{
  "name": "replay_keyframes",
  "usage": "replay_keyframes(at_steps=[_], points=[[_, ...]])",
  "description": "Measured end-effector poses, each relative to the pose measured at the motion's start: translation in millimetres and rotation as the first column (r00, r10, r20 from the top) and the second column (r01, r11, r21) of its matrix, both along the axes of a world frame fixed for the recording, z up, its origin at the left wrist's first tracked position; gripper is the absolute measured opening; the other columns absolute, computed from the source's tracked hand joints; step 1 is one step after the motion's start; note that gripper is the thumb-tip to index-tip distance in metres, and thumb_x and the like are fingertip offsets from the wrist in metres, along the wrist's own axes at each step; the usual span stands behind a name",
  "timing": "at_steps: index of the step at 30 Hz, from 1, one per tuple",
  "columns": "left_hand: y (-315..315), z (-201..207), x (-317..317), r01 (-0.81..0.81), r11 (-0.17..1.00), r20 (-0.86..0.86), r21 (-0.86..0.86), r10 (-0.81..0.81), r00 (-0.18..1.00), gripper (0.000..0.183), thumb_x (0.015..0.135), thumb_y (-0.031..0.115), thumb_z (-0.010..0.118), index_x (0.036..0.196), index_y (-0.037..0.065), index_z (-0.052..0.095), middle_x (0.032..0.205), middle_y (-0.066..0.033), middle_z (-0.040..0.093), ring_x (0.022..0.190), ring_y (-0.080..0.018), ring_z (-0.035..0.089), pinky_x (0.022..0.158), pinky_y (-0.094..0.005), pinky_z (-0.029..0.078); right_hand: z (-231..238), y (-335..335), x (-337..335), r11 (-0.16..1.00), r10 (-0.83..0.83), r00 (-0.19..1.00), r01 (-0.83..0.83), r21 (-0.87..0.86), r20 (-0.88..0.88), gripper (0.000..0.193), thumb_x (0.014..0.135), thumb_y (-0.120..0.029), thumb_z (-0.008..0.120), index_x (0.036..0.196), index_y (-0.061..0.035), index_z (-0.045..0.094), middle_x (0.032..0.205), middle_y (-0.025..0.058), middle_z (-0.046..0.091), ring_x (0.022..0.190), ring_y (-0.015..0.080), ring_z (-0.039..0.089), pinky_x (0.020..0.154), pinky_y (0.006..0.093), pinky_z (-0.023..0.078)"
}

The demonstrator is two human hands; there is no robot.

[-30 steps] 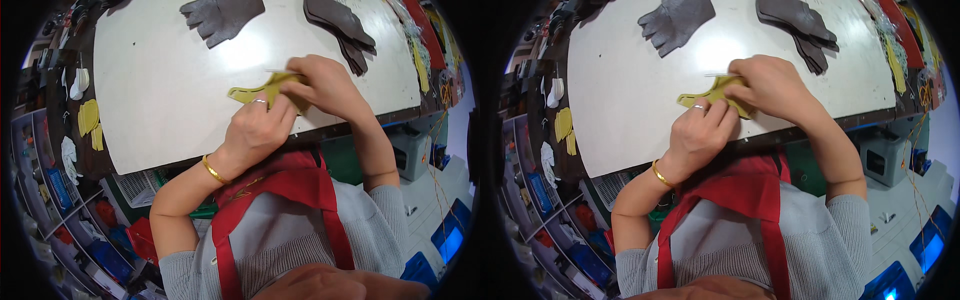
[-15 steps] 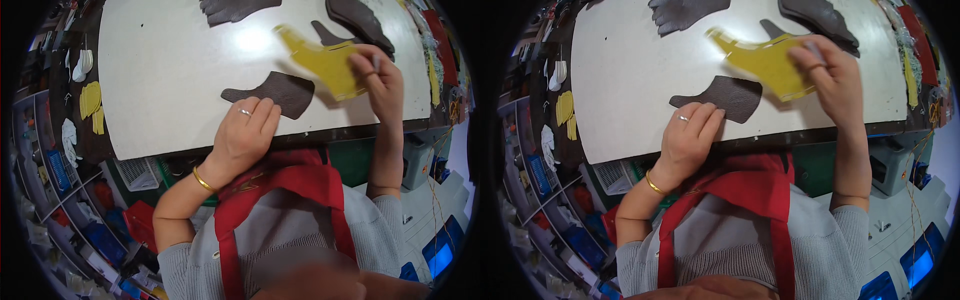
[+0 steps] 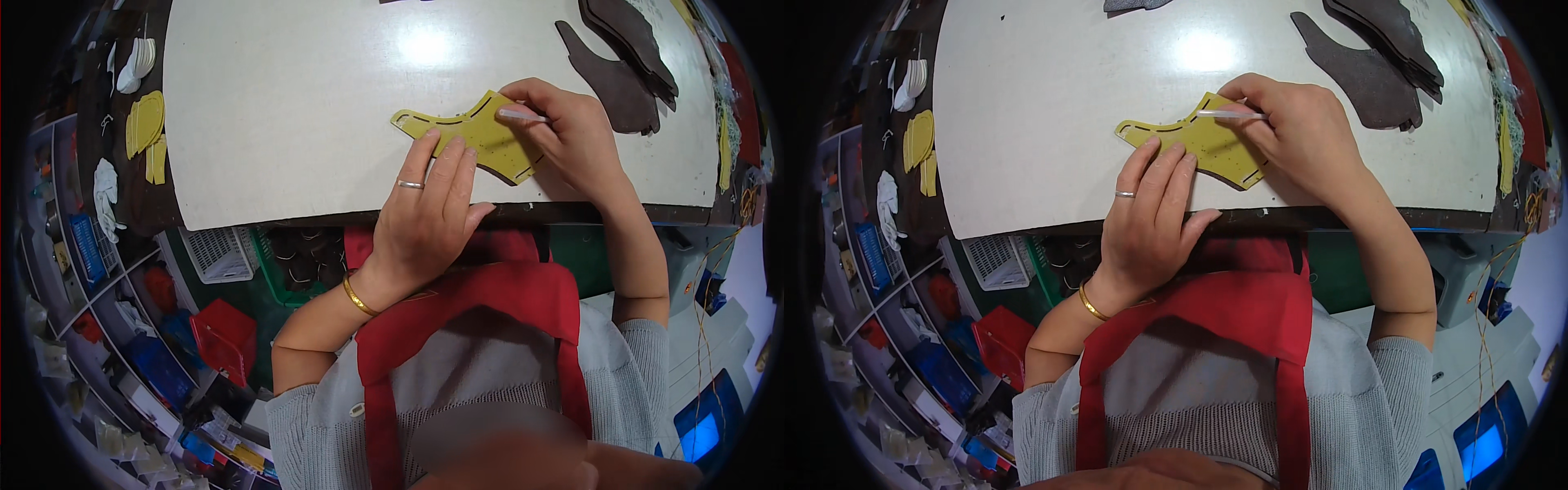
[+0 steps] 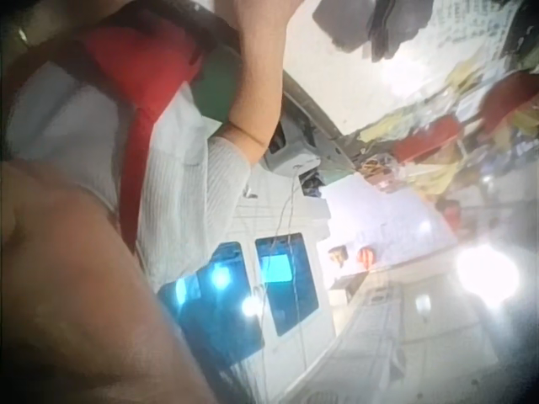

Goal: The person removes an elastic band from a stack of leather pieces, marks each piece using a template and a marking pen, and then gathers and ties the stack back together with the elastic band.

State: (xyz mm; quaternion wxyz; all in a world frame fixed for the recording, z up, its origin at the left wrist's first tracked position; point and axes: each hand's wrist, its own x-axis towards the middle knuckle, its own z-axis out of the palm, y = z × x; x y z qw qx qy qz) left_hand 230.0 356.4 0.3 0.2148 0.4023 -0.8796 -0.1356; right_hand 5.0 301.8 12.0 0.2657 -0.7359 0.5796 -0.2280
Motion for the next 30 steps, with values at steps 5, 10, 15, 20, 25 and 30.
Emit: replay_keyframes(at_steps=[5,10,15,20,25,30], points=[[-7.8,-4.1,2.2,-0.008,0.982,0.0,-0.188,0.008,1.0,0.039,0.083,0.015,0.073,0.117,-0.004,0.067,0.119,-0.0157,0.066,0.112,-0.0365,0.063,0.095,-0.0424,0.055,-0.1,-1.5,-4.8,0.993,0.04,0.993,-0.051,-0.105,-0.107,0.027,0.091,-0.028,0.071,0.112,-0.0112,0.071,0.078,0.0128,0.072,0.068,0.0293,0.069,0.063,0.037,0.054],[-37.4,5.3,8.2,0.135,0.951,0.007,-0.279,-0.138,0.99,0.027,0.077,0.006,0.071,0.103,0.002,0.069,0.104,-0.0079,0.067,0.088,-0.0247,0.064,0.072,-0.033,0.057,18.7,-1.3,-25.5,0.971,-0.103,0.988,0.075,0.227,0.113,0.032,0.085,-0.022,0.076,0.114,-0.0106,0.069,0.079,0.0117,0.073,0.073,0.0276,0.072,0.066,0.0359,0.054],[-38.8,19.0,6.2,0.212,0.949,0.222,-0.232,-0.16,0.962,0.041,0.075,0.011,0.07,0.116,0.016,0.072,0.105,-0.0005,0.066,0.086,-0.0183,0.063,0.061,-0.027,0.056,8.8,19.3,-22.2,0.992,-0.1,0.995,0.1,-0.077,0.013,0.032,0.084,-0.026,0.08,0.109,-0.0113,0.069,0.089,0.0095,0.075,0.076,0.0263,0.072,0.069,0.0356,0.056],[-29.5,12.9,-2.8,0.208,0.946,0.212,-0.248,-0.156,0.965,0.038,0.078,0.013,0.069,0.116,0.012,0.072,0.106,-0.0051,0.066,0.089,-0.0219,0.063,0.068,-0.0298,0.056,12.5,1.6,-29.5,0.921,-0.191,0.981,0.164,-0.354,-0.043,0.017,0.089,-0.022,0.074,0.103,-0.0109,0.071,0.094,0.0071,0.072,0.076,0.0267,0.069,0.068,0.0354,0.055],[-18.3,3.0,-13.4,0.14,0.944,0.113,-0.299,-0.11,0.987,0.031,0.078,0.009,0.066,0.108,0.001,0.071,0.105,-0.0169,0.065,0.094,-0.0284,0.064,0.082,-0.036,0.057,34.0,-16.4,11.9,0.899,0.147,0.987,-0.162,-0.407,-0.068,0.021,0.099,-0.027,0.058,0.1,-0.0105,0.072,0.092,0.0065,0.07,0.076,0.0293,0.066,0.067,0.0411,0.054],[-14.4,3.2,-14.3,0.125,0.956,0.057,-0.266,-0.114,0.992,0.023,0.085,0.018,0.06,0.102,0.005,0.067,0.105,-0.0136,0.064,0.099,-0.0321,0.062,0.093,-0.0435,0.055,22.5,-37.4,62.0,0.942,0.336,0.938,-0.333,-0.049,0.083,0.027,0.101,-0.035,0.057,0.102,-0.011,0.069,0.072,0.0073,0.068,0.066,0.0323,0.066,0.061,0.042,0.052]])
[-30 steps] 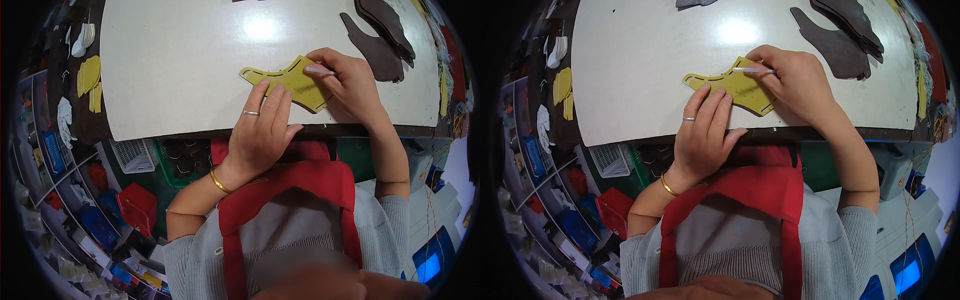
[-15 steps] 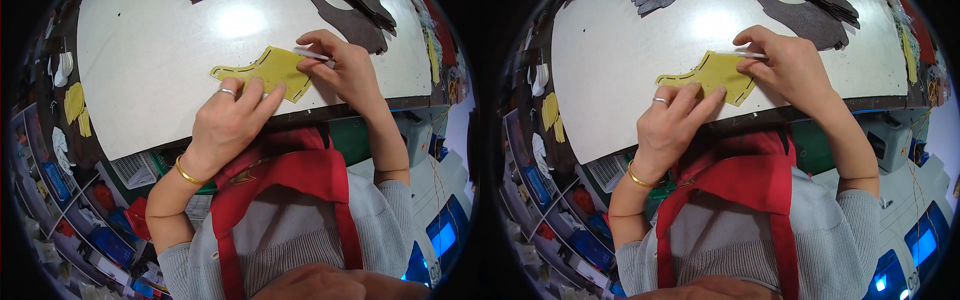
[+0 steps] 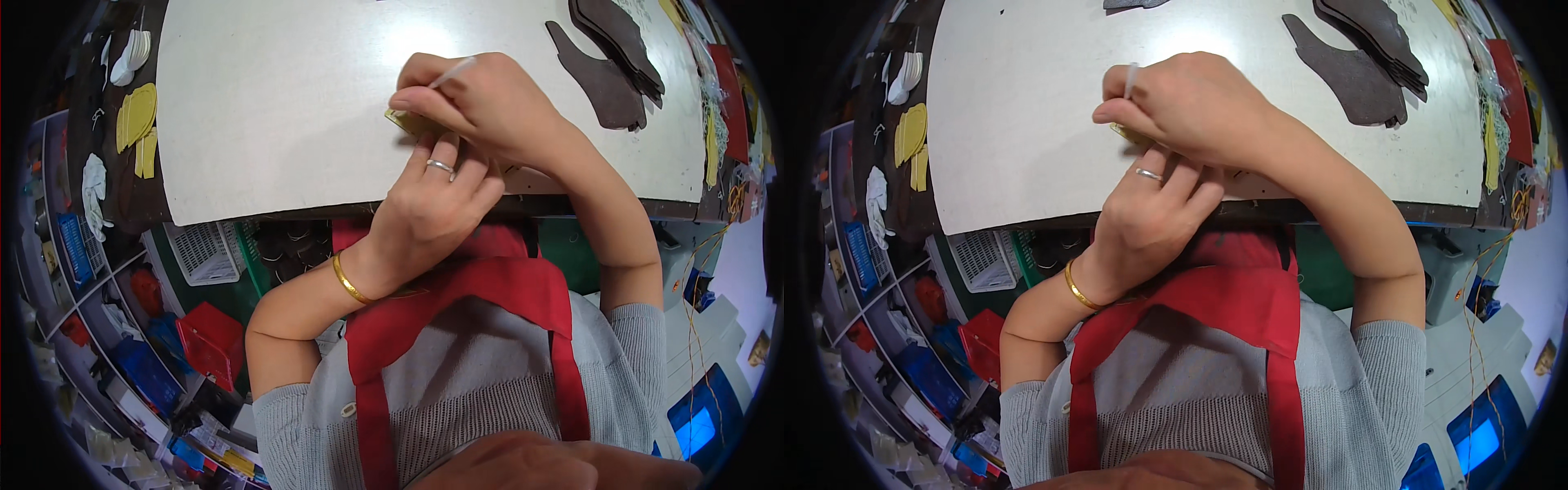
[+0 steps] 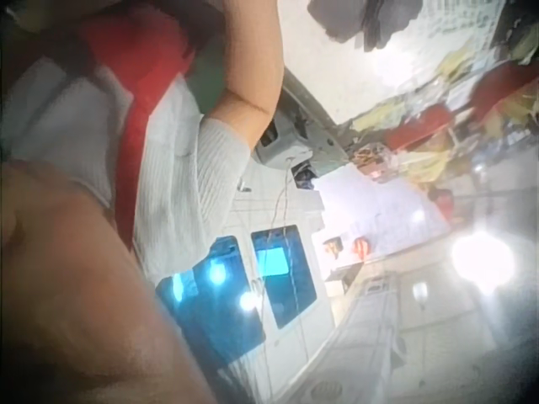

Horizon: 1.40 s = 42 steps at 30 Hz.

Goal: The person removes an elastic band from a stack of leather pieces, marks each piece using a template and a marking pen, and then gathers and ties the stack back together with the elastic band.

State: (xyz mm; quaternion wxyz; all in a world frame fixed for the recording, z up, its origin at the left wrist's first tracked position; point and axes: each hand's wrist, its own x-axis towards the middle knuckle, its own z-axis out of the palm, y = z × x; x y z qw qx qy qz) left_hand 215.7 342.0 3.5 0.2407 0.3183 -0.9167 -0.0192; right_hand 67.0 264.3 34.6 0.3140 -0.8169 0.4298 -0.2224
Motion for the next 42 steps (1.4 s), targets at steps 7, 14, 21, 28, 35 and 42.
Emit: replay_keyframes(at_steps=[7,14,21,28,35,42], points=[[-0.4,-2.7,-2.1,-0.013,1.0,-0.05,0.006,0.014,0.999,0.024,0.086,0.02,0.06,0.105,0.007,0.067,0.102,-0.0122,0.063,0.099,-0.032,0.063,0.093,-0.0443,0.055,2.4,0.0,-3.1,0.979,-0.05,0.983,0.013,-0.205,-0.174,0.033,0.102,-0.041,0.056,0.091,-0.0095,0.062,0.061,0.009,0.064,0.057,0.0323,0.065,0.053,0.042,0.051],[-1.0,-3.3,-2.7,-0.003,1.0,-0.076,0.025,0.005,0.997,0.025,0.086,0.02,0.06,0.106,0.007,0.068,0.104,-0.0133,0.064,0.095,-0.0313,0.064,0.092,-0.0449,0.056,3.4,-6.4,-0.2,0.967,0.053,0.978,-0.101,-0.232,-0.203,0.027,0.1,-0.034,0.06,0.093,-0.0086,0.062,0.066,0.009,0.067,0.061,0.0323,0.066,0.055,0.0422,0.051],[-3.9,4.4,-4.1,-0.013,1.0,0.018,0.024,0.013,1.0,0.026,0.081,0.013,0.063,0.105,0.01,0.072,0.109,-0.0114,0.067,0.088,-0.0287,0.064,0.072,-0.0312,0.057,14.6,9.9,-61.9,0.954,-0.031,0.965,-0.049,-0.297,-0.26,0.014,0.091,-0.015,0.07,0.096,-0.0066,0.06,0.079,0.0106,0.067,0.069,0.0332,0.067,0.058,0.0413,0.051],[-4.8,4.1,-4.4,0.004,1.0,0.166,0.01,-0.006,0.986,0.034,0.081,0.013,0.065,0.114,0.016,0.069,0.118,-0.0097,0.065,0.093,-0.0265,0.064,0.069,-0.0288,0.057,10.4,58.6,-88.6,0.934,-0.356,0.933,0.357,-0.014,0.063,0.025,0.101,-0.025,0.062,0.089,-0.0037,0.068,0.079,0.01,0.068,0.07,0.0311,0.068,0.059,0.0391,0.05],[-3.7,7.0,-3.6,-0.009,0.998,0.181,-0.055,0.019,0.983,0.036,0.082,0.013,0.066,0.117,0.019,0.069,0.12,-0.0049,0.065,0.092,-0.0212,0.064,0.068,-0.0269,0.057,-0.1,92.8,-51.7,0.845,-0.41,0.89,0.289,-0.451,-0.199,0.017,0.094,-0.021,0.068,0.086,-0.0083,0.061,0.062,0.0051,0.057,0.057,0.0245,0.064,0.053,0.0351,0.05],[-13.0,8.9,-6.5,-0.029,0.996,0.139,-0.085,0.04,0.989,0.036,0.074,0.016,0.07,0.109,0.017,0.072,0.107,0.0003,0.067,0.081,-0.0175,0.063,0.059,-0.0253,0.055,3.7,52.2,-73.0,0.839,-0.519,0.847,0.53,-0.119,0.115,0.029,0.102,-0.024,0.046,0.093,-0.0013,0.063,0.075,0.0151,0.064,0.07,0.0414,0.064,0.07,0.0469,0.054]])
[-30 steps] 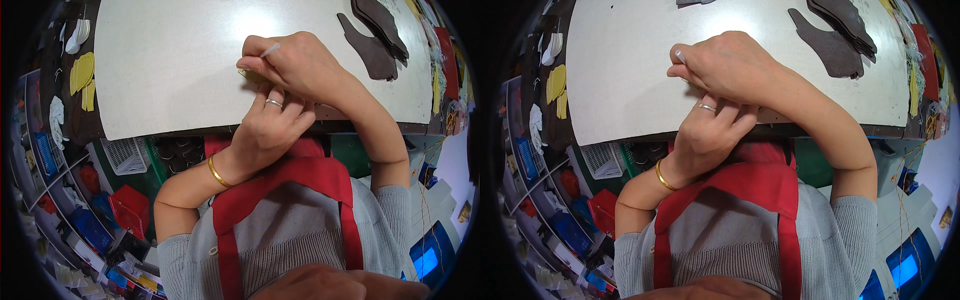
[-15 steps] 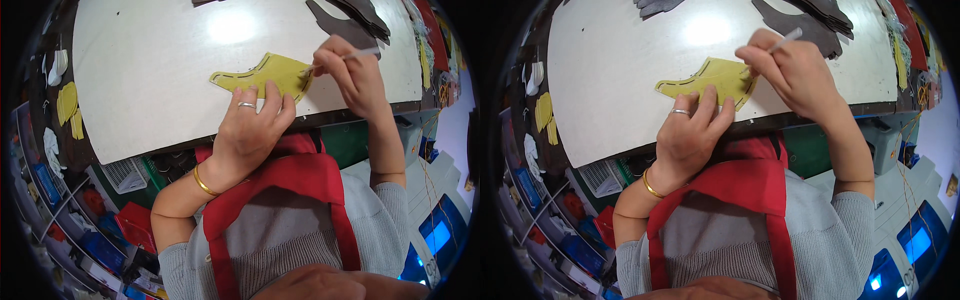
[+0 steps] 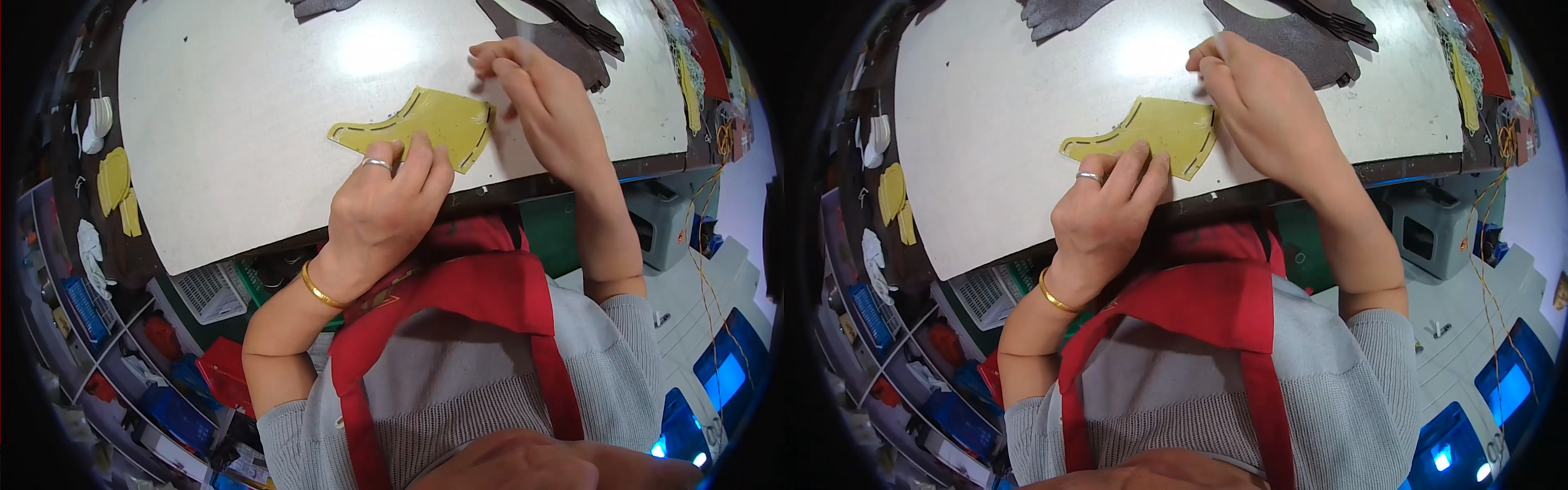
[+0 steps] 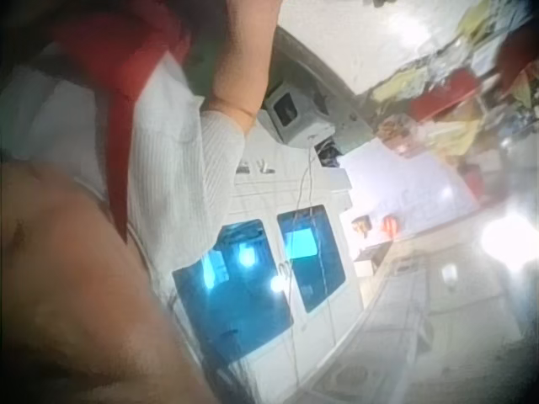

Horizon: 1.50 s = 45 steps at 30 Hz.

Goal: The person removes an elastic band from a stack of leather pieces, marks each piece using a template and a marking pen, and then gathers and ties the stack back together with the elastic band.

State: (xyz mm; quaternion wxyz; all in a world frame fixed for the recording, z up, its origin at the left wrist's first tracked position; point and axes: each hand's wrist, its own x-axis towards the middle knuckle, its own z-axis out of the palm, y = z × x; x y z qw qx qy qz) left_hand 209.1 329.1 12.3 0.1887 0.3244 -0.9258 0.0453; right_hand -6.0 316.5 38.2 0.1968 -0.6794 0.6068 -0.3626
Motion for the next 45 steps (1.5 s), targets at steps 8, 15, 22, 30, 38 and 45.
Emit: replay_keyframes(at_steps=[8,15,22,30,38,45], points=[[-41.9,3.4,-10.6,0.244,0.969,-0.125,-0.034,-0.247,0.961,0.009,0.074,0.011,0.064,0.079,0.008,0.058,0.081,-0.006,0.053,0.071,-0.0195,0.058,0.055,-0.0308,0.05,7.3,1.2,-23.3,0.984,0.085,0.984,-0.058,0.167,-0.159,0.027,0.089,-0.034,0.072,0.096,-0.008,0.073,0.086,0.0149,0.071,0.085,0.0337,0.069,0.076,0.0426,0.054],[-136.8,-12.7,-24.2,-0.062,0.987,-0.04,-0.145,0.057,0.998,0.015,0.079,0.009,0.065,0.092,0.003,0.06,0.089,-0.0122,0.058,0.081,-0.0281,0.06,0.066,-0.0351,0.051,8.6,-2.3,-113.8,0.938,-0.344,0.899,0.341,-0.06,-0.273,0.028,0.101,-0.028,0.062,0.111,-0.0046,0.073,0.094,0.0107,0.075,0.083,0.0171,0.071,0.075,0.03,0.054],[-9.0,-0.4,16.3,0.116,0.986,-0.154,0.121,-0.097,0.983,0.033,0.077,0.006,0.073,0.109,-0.001,0.067,0.111,-0.0121,0.066,0.098,-0.0296,0.064,0.084,-0.039,0.055,5.3,7.2,-44.6,0.987,-0.139,0.959,0.112,0.119,0.247,0.023,0.1,-0.019,0.067,0.111,0.001,0.069,0.086,0.0039,0.071,0.083,0.0061,0.063,0.074,0.0242,0.051],[22.7,-9.3,14.1,-0.077,0.965,-0.199,0.252,0.13,0.971,0.052,0.077,0.019,0.081,0.121,-0.004,0.064,0.124,-0.0171,0.062,0.118,-0.0368,0.058,0.099,-0.044,0.051,-12.5,-17.0,-2.2,0.93,0.122,0.986,-0.152,0.334,0.11,0.024,0.096,-0.024,0.069,0.108,-0.0033,0.072,0.083,0.0135,0.073,0.074,0.0219,0.071,0.071,0.0317,0.054],[26.8,-13.5,18.4,-0.086,0.945,-0.192,0.315,0.152,0.97,0.052,0.078,0.018,0.081,0.12,-0.007,0.064,0.125,-0.0199,0.061,0.12,-0.0403,0.057,0.1,-0.045,0.051,-17.3,-20.0,5.3,0.946,0.188,0.979,-0.16,0.283,-0.074,0.022,0.096,-0.024,0.068,0.108,-0.0054,0.071,0.083,0.0133,0.072,0.074,0.0251,0.07,0.069,0.0327,0.054],[-2.5,-10.6,19.6,-0.038,0.993,-0.214,0.116,0.062,0.975,0.028,0.078,0.006,0.071,0.106,0.0,0.07,0.097,-0.0089,0.065,0.09,-0.027,0.064,0.077,-0.036,0.055,-9.9,-26.8,-16.6,0.894,0.151,0.988,-0.147,0.422,0.023,0.03,0.09,-0.017,0.077,0.117,-0.0075,0.068,0.081,0.0053,0.069,0.075,0.01,0.064,0.069,0.0264,0.051]])
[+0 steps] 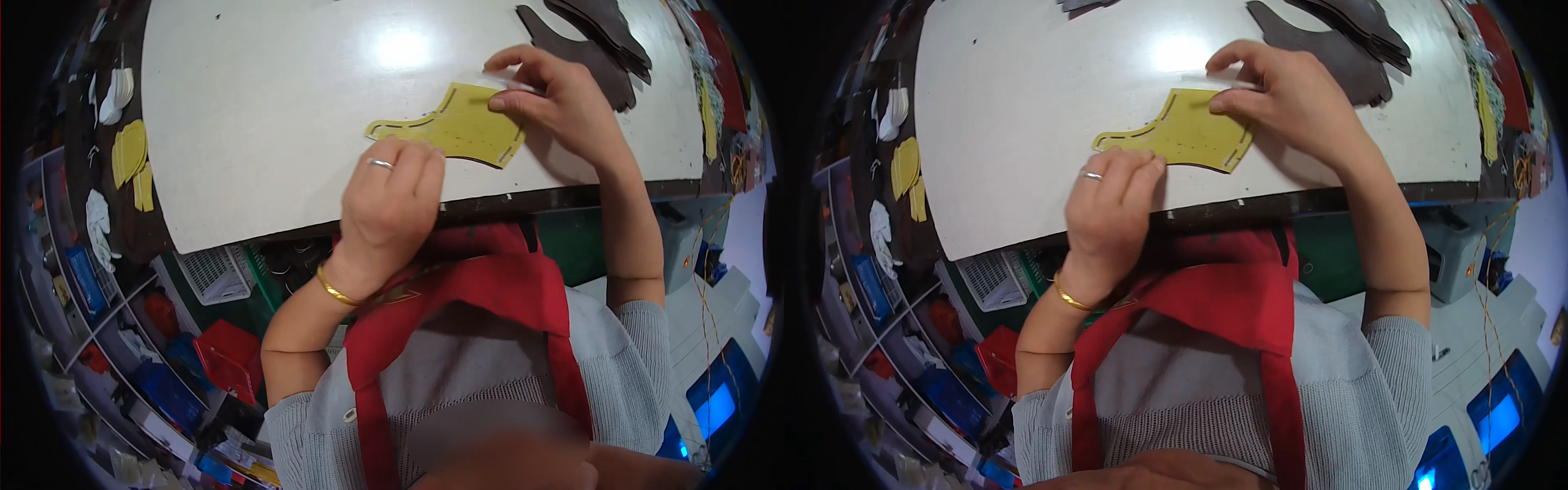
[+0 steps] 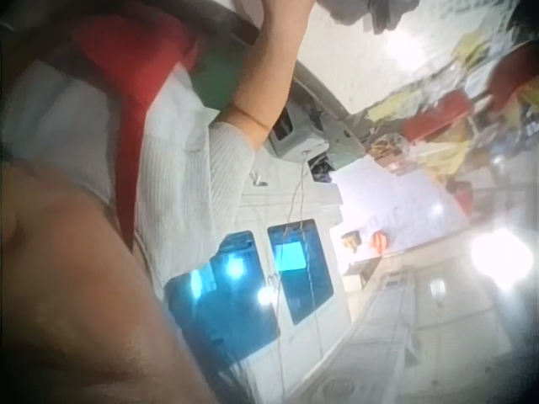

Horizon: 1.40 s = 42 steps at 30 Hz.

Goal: The person removes an elastic band from a stack of leather pieces, marks each piece using a template and a marking pen, and then gathers and ties the stack back together with the elastic band.

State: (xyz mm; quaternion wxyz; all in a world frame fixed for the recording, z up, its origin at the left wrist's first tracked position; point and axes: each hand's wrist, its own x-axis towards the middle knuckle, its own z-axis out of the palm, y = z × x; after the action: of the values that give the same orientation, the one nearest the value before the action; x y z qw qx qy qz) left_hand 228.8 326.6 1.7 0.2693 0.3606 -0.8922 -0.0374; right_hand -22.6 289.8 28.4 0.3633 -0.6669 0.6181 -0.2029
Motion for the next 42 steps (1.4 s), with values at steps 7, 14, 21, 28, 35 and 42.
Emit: replay_keyframes(at_steps=[7,14,21,28,35,42], points=[[-1.4,22.2,-1.6,0.086,0.996,0.249,-0.015,-0.08,0.965,0.041,0.076,0.011,0.066,0.117,0.014,0.07,0.092,-0.0021,0.062,0.076,-0.0192,0.058,0.061,-0.0279,0.052,-11.4,15.3,-6.8,0.958,-0.011,0.999,0.001,-0.286,-0.032,0.034,0.084,-0.021,0.08,0.113,-0.0069,0.067,0.082,0.0103,0.072,0.075,0.0256,0.071,0.07,0.0334,0.054],[12.0,6.1,-17.0,0.127,0.988,0.188,-0.091,-0.108,0.976,0.037,0.076,0.01,0.065,0.112,0.004,0.07,0.099,-0.0089,0.063,0.08,-0.0224,0.059,0.079,-0.0361,0.056,8.0,6.6,-14.4,0.876,-0.025,0.998,-0.004,-0.482,-0.054,0.025,0.094,-0.029,0.065,0.11,-0.0104,0.067,0.092,0.0069,0.07,0.081,0.0286,0.068,0.07,0.0379,0.053],[19.3,10.9,-21.8,0.068,0.997,0.144,-0.04,-0.061,0.988,0.027,0.079,0.015,0.062,0.101,0.0,0.069,0.1,-0.0121,0.062,0.084,-0.0263,0.06,0.086,-0.0445,0.056,9.3,-23.1,64.1,0.861,0.428,0.903,-0.395,-0.32,0.037,0.027,0.1,-0.034,0.056,0.109,-0.0117,0.068,0.081,0.0066,0.071,0.07,0.0297,0.069,0.064,0.0403,0.054],[16.8,1.2,-22.0,0.058,0.997,0.053,-0.047,-0.056,0.997,0.014,0.086,0.022,0.06,0.091,0.01,0.065,0.089,-0.0065,0.056,0.092,-0.0271,0.061,0.09,-0.0509,0.053,6.7,-30.1,91.3,0.834,0.422,0.892,-0.452,-0.316,-0.162,0.035,0.104,-0.041,0.053,0.1,-0.0098,0.067,0.064,0.009,0.066,0.061,0.0329,0.066,0.06,0.0414,0.053],[9.8,12.1,-22.4,0.062,0.998,0.09,-0.012,-0.06,0.994,0.024,0.081,0.014,0.064,0.103,0.007,0.071,0.109,-0.0121,0.067,0.097,-0.0333,0.065,0.086,-0.0442,0.058,19.9,-32.8,48.7,0.739,0.422,0.827,-0.552,-0.387,-0.372,0.019,0.099,-0.027,0.061,0.094,-0.0081,0.063,0.072,0.0103,0.068,0.065,0.0334,0.066,0.056,0.0409,0.051],[8.6,14.6,-24.3,0.076,0.997,0.204,-0.005,-0.074,0.976,0.028,0.082,0.014,0.062,0.109,0.009,0.07,0.109,-0.0083,0.068,0.093,-0.0302,0.063,0.079,-0.0377,0.057,20.5,-5.5,6.3,0.921,0.147,0.988,-0.153,-0.357,-0.045,0.025,0.101,-0.03,0.06,0.096,-0.0058,0.067,0.074,0.0118,0.069,0.065,0.0318,0.068,0.059,0.0384,0.051]])
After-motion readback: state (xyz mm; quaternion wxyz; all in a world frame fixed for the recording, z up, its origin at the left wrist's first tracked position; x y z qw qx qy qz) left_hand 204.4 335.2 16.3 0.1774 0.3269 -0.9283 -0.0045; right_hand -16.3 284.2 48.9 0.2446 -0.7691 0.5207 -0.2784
